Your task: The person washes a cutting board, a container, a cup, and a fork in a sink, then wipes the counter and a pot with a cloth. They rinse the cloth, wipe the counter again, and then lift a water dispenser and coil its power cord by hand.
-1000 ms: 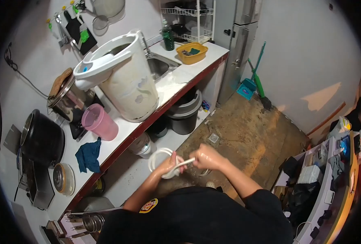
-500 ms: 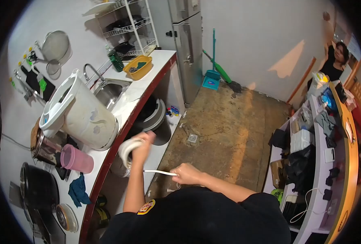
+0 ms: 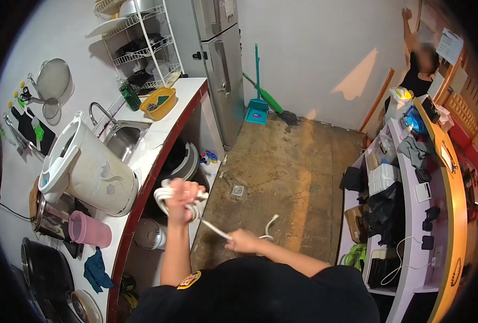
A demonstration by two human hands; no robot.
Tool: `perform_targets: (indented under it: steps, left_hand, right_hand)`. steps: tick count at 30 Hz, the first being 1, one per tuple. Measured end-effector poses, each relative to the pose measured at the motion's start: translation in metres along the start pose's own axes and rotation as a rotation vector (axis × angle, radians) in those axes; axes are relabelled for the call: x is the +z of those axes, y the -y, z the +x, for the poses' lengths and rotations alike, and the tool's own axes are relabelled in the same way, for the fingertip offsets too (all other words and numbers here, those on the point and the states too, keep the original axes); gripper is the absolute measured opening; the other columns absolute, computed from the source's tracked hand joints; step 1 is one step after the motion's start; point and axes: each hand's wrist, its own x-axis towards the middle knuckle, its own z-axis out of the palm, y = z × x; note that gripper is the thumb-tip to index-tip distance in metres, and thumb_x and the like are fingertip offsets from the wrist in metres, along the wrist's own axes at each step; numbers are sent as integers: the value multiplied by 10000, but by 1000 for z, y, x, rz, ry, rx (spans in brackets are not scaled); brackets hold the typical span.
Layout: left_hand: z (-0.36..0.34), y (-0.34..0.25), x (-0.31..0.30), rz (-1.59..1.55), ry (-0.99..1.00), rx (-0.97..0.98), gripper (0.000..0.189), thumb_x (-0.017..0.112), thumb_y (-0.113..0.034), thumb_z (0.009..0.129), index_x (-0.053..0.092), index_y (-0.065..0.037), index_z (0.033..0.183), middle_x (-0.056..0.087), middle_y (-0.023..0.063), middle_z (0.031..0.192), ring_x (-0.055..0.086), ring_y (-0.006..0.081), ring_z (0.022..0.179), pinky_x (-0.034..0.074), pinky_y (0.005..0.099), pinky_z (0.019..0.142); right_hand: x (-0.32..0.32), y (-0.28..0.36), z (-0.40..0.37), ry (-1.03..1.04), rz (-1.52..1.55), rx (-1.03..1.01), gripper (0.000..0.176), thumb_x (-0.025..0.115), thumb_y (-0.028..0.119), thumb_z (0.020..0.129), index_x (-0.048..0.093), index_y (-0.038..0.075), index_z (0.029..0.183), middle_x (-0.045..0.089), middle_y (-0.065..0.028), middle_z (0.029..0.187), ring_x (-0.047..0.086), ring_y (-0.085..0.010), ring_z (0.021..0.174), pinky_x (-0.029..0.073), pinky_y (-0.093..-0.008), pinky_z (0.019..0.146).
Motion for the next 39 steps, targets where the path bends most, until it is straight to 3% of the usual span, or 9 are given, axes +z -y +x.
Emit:
perform_targets:
  steps: [2, 4, 7, 13, 18, 26, 30, 32, 39]
  left_hand:
    - [-13, 13, -18, 1425, -177, -512, 349, 686, -364, 767, 590, -39, 682, 565, 59, 609, 510, 168, 560, 425, 359, 561]
    - [-51, 45, -63, 1376, 213, -650, 398, 655, -440, 785, 603, -50, 724, 590, 68, 646, 548, 171, 618, 448, 347, 624]
    - [-108, 91, -90, 609, 311, -836, 914, 381, -786, 699, 581, 25, 1070, 641, 104, 888, 600, 185, 831, 484, 325, 769]
    - [-91, 76, -2, -485, 115, -939, 241, 647, -178, 757, 424, -105, 700, 486, 27, 618, 471, 131, 593, 450, 320, 756]
    - [-32, -9, 1, -713, -109, -119, 243, 491, -396, 920, 529, -193, 792, 390, -107, 463, 432, 46, 437, 479, 312, 584]
    - [-27, 23, -35, 1376, -172, -128, 242, 634, -250, 810, 620, -56, 954, 629, 81, 866, 587, 201, 785, 455, 348, 724]
    - [-89, 78, -46, 841, 128, -718, 697, 245, -633, 900, 582, -23, 916, 592, 103, 810, 563, 221, 789, 452, 347, 817]
    - [-97, 72, -29, -21, 51, -955, 658, 260, -644, 888, 551, -56, 840, 473, 42, 654, 481, 190, 664, 437, 372, 854]
    - [-104, 51, -43, -121, 105, -1045, 346, 581, -329, 874, 439, -118, 639, 347, -52, 538, 395, 94, 559, 424, 318, 803]
  right_hand:
    - [-20, 33, -12, -42, -160, -8, 207, 604, 249, 768, 580, 44, 788, 610, -171, 664, 606, -359, 616, 491, -443, 581]
    - [-56, 55, -20, -100, -319, -49, 134, 597, 192, 724, 564, 70, 769, 607, -150, 646, 613, -350, 626, 491, -451, 557]
    - [-90, 56, -17, -263, -407, -274, 97, 608, 150, 665, 526, 108, 697, 574, -84, 579, 595, -303, 546, 468, -412, 486]
    - [-112, 19, 21, -414, -248, -148, 175, 638, 197, 708, 512, 82, 671, 550, -126, 577, 573, -337, 576, 436, -414, 503]
    - [-52, -38, 13, -172, -215, 271, 286, 616, 351, 818, 651, 67, 809, 618, -173, 671, 615, -349, 639, 488, -436, 590]
    - [-58, 60, -12, -61, -187, -262, 449, 577, 472, 835, 534, 49, 688, 537, -147, 547, 569, -342, 543, 458, -421, 510]
    - [-95, 62, 2, -363, -336, -616, 362, 673, 398, 754, 515, 101, 620, 545, -62, 554, 565, -263, 512, 408, -351, 430]
    - [-102, 60, 4, -414, -326, -586, 369, 687, 411, 724, 524, 96, 623, 537, -69, 556, 561, -275, 523, 404, -362, 441]
    - [-92, 36, 14, -366, -65, -405, 500, 617, 513, 771, 521, 34, 663, 488, -89, 532, 482, -270, 478, 368, -326, 457]
